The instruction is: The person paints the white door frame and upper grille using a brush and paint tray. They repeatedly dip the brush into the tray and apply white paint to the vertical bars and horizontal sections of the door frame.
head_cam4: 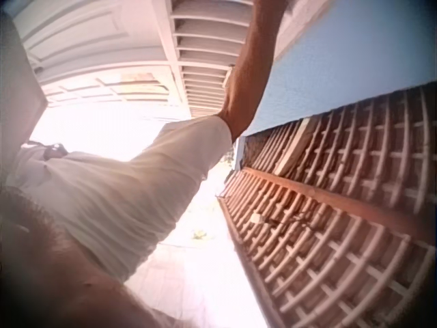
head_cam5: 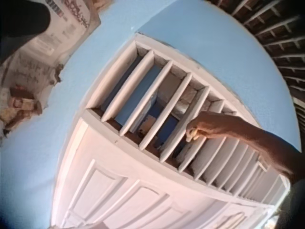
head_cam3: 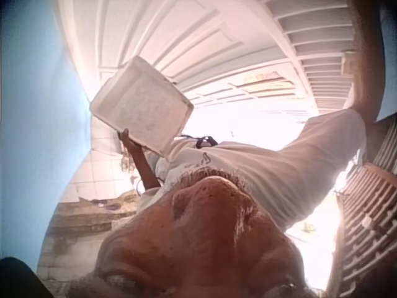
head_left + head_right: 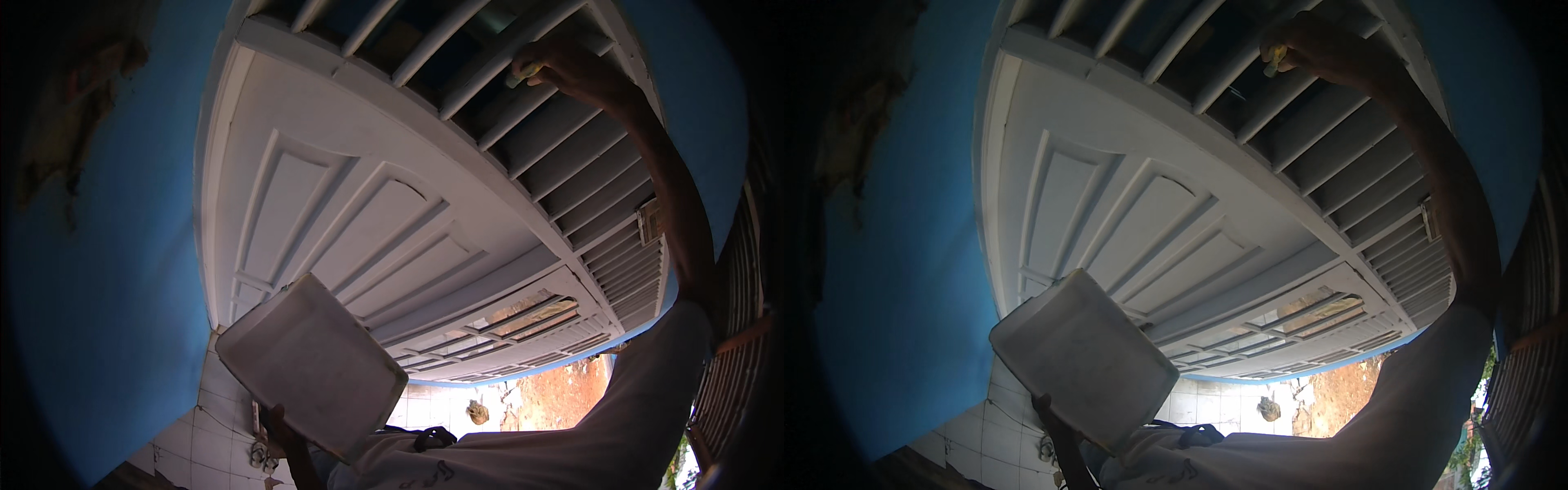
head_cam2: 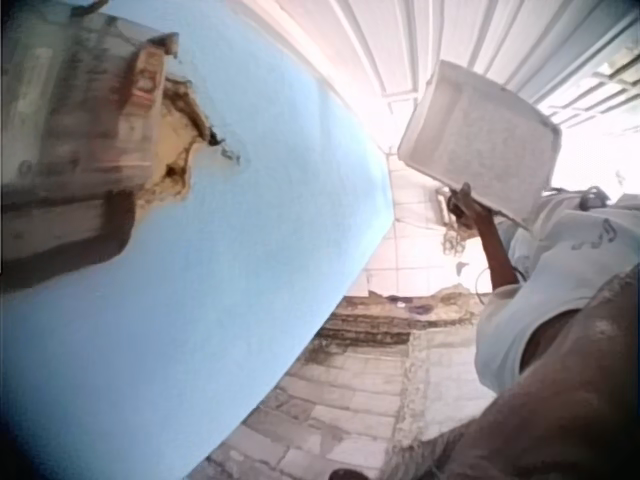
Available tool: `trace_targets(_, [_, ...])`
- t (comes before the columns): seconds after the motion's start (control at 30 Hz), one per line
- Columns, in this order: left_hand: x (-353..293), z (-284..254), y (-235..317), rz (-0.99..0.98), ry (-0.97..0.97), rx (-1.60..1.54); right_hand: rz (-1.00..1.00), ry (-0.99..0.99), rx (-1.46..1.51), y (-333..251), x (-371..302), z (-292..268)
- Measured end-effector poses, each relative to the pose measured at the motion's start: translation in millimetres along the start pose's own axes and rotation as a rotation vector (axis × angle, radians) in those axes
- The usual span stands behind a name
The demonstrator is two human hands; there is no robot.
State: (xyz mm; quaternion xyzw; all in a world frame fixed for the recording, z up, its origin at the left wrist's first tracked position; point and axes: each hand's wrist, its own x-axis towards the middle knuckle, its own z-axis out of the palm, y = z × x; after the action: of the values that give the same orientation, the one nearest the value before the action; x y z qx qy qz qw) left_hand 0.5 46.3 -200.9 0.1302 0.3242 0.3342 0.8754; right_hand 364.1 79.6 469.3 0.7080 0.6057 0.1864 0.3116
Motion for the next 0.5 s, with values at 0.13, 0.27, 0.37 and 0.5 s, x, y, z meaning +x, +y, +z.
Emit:
trace_targets(0.13, [1, -6, -3, -0.040, 0.016, -0.054, 0.009, -0.025, -0.076, -22, 7, 4])
trace_targets(0.27, [-3, -7, -3, -0.043, 0.003, -0.091, 0.187, -0.164, 0.113, -51, -5, -41])
trace_targets(0.37, [-2, -11, -7, -0.053, -0.027, -0.126, 0.275, 0.004, 0.379, -58, -37, -67])
trace_targets(0.5, [5, -23, -15, -0.012, 0.032, -0.057, 0.289, 0.324, 0.595, -26, -66, -67])
